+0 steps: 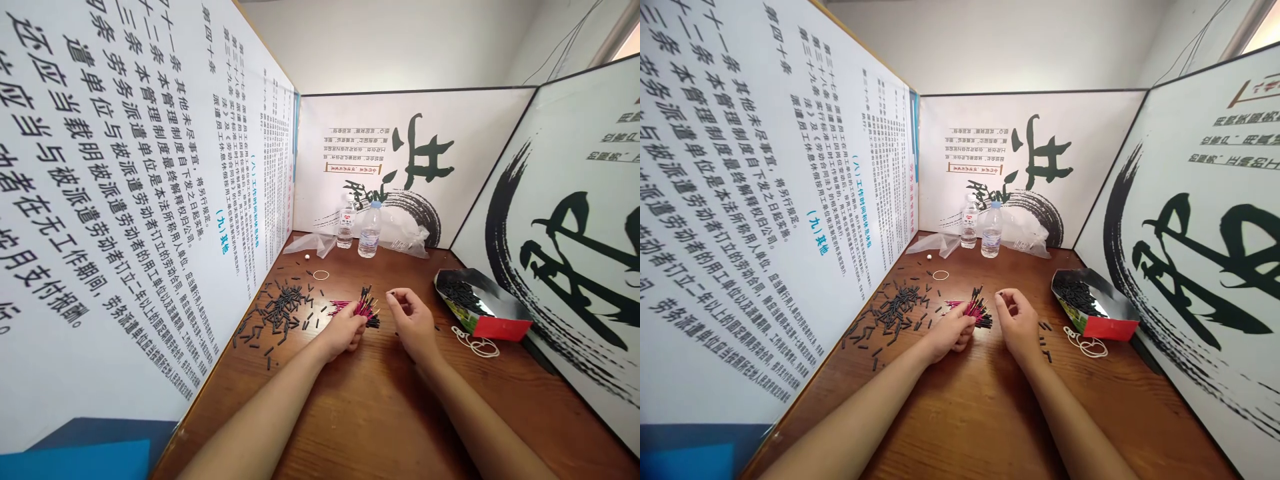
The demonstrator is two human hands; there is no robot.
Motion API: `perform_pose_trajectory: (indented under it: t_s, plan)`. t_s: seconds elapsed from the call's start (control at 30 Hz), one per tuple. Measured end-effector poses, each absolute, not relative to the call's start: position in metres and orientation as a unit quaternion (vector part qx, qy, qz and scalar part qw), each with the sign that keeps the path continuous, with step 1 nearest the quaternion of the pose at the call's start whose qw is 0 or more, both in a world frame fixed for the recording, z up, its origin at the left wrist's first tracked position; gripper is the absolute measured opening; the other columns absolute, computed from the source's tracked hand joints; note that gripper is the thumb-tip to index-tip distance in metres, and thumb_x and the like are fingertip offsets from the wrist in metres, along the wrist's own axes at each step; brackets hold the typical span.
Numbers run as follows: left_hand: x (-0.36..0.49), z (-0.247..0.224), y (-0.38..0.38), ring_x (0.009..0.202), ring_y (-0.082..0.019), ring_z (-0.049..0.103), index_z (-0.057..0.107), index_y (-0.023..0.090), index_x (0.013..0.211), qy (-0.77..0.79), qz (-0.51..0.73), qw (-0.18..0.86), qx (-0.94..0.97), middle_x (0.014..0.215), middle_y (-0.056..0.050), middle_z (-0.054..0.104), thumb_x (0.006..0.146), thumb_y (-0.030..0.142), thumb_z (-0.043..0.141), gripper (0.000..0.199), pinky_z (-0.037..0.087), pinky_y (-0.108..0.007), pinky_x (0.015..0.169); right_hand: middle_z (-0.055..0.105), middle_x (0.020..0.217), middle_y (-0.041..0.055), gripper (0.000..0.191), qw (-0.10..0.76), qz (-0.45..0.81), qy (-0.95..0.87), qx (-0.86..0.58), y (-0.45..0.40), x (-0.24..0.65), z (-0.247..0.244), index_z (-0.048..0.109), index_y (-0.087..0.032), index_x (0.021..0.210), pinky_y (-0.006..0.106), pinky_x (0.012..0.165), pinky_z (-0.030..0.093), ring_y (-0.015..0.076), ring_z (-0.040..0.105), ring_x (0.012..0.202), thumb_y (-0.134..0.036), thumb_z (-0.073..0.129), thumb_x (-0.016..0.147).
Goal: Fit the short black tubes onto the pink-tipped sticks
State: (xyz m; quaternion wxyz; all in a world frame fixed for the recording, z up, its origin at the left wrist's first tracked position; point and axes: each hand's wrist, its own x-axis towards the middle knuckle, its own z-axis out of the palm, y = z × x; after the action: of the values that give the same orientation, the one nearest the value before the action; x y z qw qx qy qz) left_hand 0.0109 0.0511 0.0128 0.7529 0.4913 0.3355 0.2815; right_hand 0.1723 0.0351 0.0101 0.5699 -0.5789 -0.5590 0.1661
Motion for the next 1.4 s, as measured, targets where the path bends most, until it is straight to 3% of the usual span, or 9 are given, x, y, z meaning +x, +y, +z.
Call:
perform_pose_trajectory:
  t_s: [0.17, 0.27, 0.43, 0.63, 0.93, 1.23, 1.4]
  plan:
    - [0.011, 0.012, 0.051, 0.039, -0.003, 0.016, 0.035, 0.023, 0.088, 0.331, 0.280, 0.755, 0.491, 0.055, 0.011, 0.026, 0.075, 0.024, 0.049, 0.019, 0.006, -0.019, 0.042, 0.065, 0.072, 0.0023, 0.024, 0.313, 0.139, -0.672, -0.656, 0.027, 0.218, 0.017, 0.061, -0.021, 0.078, 0.029, 0.060, 0.041, 0.0177, 0.057, 0.064, -0.043, 0.052, 0.083]
    - [0.011, 0.011, 0.052, 0.039, -0.003, 0.016, 0.035, 0.023, 0.088, 0.331, 0.278, 0.755, 0.494, 0.054, 0.011, 0.026, 0.074, 0.024, 0.049, 0.020, 0.006, -0.019, 0.041, 0.067, 0.078, 0.0036, 0.024, 0.242, 0.097, -0.702, -0.663, 0.019, 0.244, 0.008, 0.063, -0.022, 0.077, 0.031, 0.066, 0.044, 0.0208, 0.061, 0.074, -0.041, 0.050, 0.083]
    - [0.010, 0.011, 0.052, 0.039, -0.004, 0.015, 0.034, 0.024, 0.088, 0.333, 0.275, 0.756, 0.493, 0.054, 0.011, 0.025, 0.074, 0.025, 0.049, 0.021, 0.005, -0.019, 0.042, 0.066, 0.102, 0.0086, 0.032, 0.276, 0.003, -0.704, -0.654, 0.003, 0.272, -0.009, 0.065, -0.020, 0.099, 0.037, 0.087, 0.045, 0.0238, 0.060, 0.097, -0.038, 0.041, 0.088]
    - [0.010, 0.010, 0.052, 0.039, -0.004, 0.015, 0.033, 0.024, 0.088, 0.334, 0.279, 0.757, 0.488, 0.053, 0.012, 0.026, 0.074, 0.026, 0.050, 0.022, 0.004, -0.020, 0.042, 0.065, 0.110, 0.0126, 0.037, 0.217, -0.043, -0.693, -0.686, -0.003, 0.284, -0.020, 0.064, -0.014, 0.107, 0.042, 0.093, 0.044, 0.0276, 0.058, 0.104, -0.029, 0.038, 0.087]
    - [0.010, 0.011, 0.053, 0.039, -0.004, 0.015, 0.036, 0.024, 0.093, 0.337, 0.276, 0.760, 0.483, 0.054, 0.012, 0.025, 0.073, 0.027, 0.053, 0.025, 0.004, -0.020, 0.043, 0.065, 0.100, 0.0103, 0.031, 0.180, 0.034, -0.709, -0.681, -0.004, 0.276, -0.014, 0.067, -0.017, 0.094, 0.041, 0.088, 0.045, 0.0260, 0.059, 0.096, -0.032, 0.042, 0.085]
    - [0.009, 0.011, 0.052, 0.039, -0.003, 0.015, 0.035, 0.023, 0.087, 0.333, 0.274, 0.759, 0.488, 0.054, 0.012, 0.025, 0.073, 0.025, 0.052, 0.022, 0.003, -0.020, 0.044, 0.064, 0.101, 0.0084, 0.034, 0.159, 0.104, -0.727, -0.659, -0.014, 0.268, -0.002, 0.063, -0.020, 0.109, 0.038, 0.086, 0.046, 0.0238, 0.059, 0.096, -0.032, 0.047, 0.082]
    - [0.009, 0.012, 0.051, 0.040, -0.004, 0.015, 0.034, 0.023, 0.086, 0.334, 0.271, 0.757, 0.492, 0.054, 0.011, 0.024, 0.073, 0.025, 0.051, 0.022, 0.003, -0.020, 0.044, 0.065, 0.098, 0.0067, 0.025, 0.184, 0.093, -0.732, -0.649, -0.012, 0.263, -0.003, 0.068, -0.024, 0.093, 0.039, 0.084, 0.046, 0.0246, 0.059, 0.093, -0.034, 0.048, 0.082]
